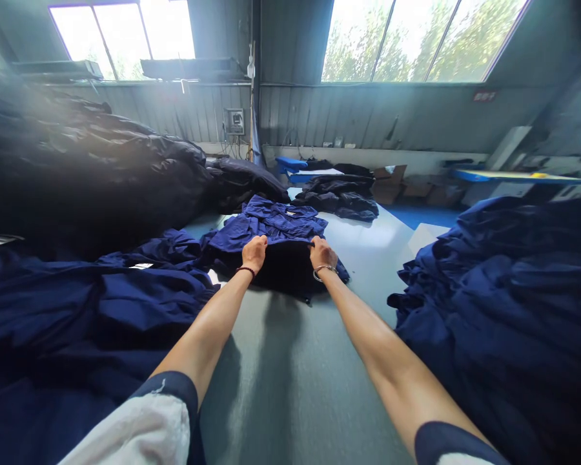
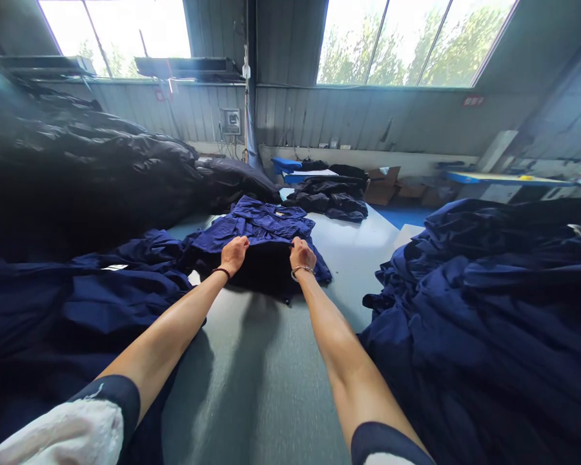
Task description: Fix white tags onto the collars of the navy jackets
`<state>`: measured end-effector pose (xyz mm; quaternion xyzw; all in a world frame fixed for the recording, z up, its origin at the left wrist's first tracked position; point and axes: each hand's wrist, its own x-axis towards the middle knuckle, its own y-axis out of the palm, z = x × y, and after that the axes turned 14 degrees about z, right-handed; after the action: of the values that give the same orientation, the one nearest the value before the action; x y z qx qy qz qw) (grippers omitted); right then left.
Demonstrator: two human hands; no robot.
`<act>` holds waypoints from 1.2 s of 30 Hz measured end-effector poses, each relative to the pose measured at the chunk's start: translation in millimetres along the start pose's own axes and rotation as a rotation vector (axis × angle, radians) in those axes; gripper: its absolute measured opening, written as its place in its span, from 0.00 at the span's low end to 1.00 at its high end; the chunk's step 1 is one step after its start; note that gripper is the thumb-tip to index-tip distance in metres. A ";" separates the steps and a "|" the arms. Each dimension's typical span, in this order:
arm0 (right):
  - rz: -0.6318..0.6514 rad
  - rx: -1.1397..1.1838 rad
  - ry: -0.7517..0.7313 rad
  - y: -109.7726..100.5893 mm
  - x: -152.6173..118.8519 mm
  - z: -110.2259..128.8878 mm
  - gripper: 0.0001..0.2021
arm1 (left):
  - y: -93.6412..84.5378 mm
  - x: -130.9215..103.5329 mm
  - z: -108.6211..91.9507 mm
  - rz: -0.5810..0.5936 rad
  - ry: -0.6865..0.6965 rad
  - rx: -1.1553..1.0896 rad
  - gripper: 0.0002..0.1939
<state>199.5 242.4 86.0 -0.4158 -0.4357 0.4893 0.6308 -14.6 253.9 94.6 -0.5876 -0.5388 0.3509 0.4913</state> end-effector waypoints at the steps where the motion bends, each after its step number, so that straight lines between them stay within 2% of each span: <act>1: -0.002 0.014 0.001 1.3 -0.2 -1.2 0.16 | 3.8 0.6 -0.2 0.018 0.017 -0.011 0.09; 5: 0.026 0.010 -0.092 18.9 -3.9 -11.0 0.22 | 20.4 0.3 7.1 0.115 0.103 -0.016 0.21; 9: 0.130 -0.095 -0.114 34.4 -4.9 -18.1 0.35 | 27.6 1.7 15.2 0.157 0.151 0.121 0.17; 12: 0.173 -0.196 -0.105 35.6 -1.8 -19.5 0.40 | 28.3 5.6 17.9 0.118 0.119 0.194 0.16; 14: 0.200 -0.240 -0.092 33.4 0.6 -19.5 0.38 | 28.1 8.2 19.8 0.083 0.069 0.185 0.17; 18: 0.252 -0.343 -0.071 29.7 1.9 -19.5 0.23 | 27.5 10.9 26.0 0.047 0.008 0.176 0.16; 22: 0.224 -0.416 -0.118 30.8 1.1 -21.1 0.22 | 28.3 13.0 32.7 0.088 -0.003 0.211 0.13; 24: 0.204 -0.378 -0.086 29.5 4.4 -23.2 0.21 | 29.3 15.0 35.9 0.104 0.002 0.221 0.13; 27: 0.141 -0.247 -0.024 18.7 16.6 -27.2 0.22 | 29.6 18.1 40.1 0.079 0.021 0.257 0.17; 31: 0.060 -0.082 -0.053 -10.1 35.0 -30.3 0.25 | 25.0 19.8 39.9 0.009 0.089 0.267 0.26; 34: 0.014 -0.018 -0.003 -30.8 37.6 -31.9 0.25 | 19.2 20.7 35.5 -0.036 0.141 0.230 0.26; 36: -0.006 -0.019 0.056 -39.6 32.9 -35.1 0.23 | 15.4 22.4 33.3 -0.026 0.175 0.211 0.24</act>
<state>247.9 264.2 118.7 -0.4342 -0.4238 0.4714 0.6400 -37.7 283.4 73.5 -0.5540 -0.4616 0.3463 0.6001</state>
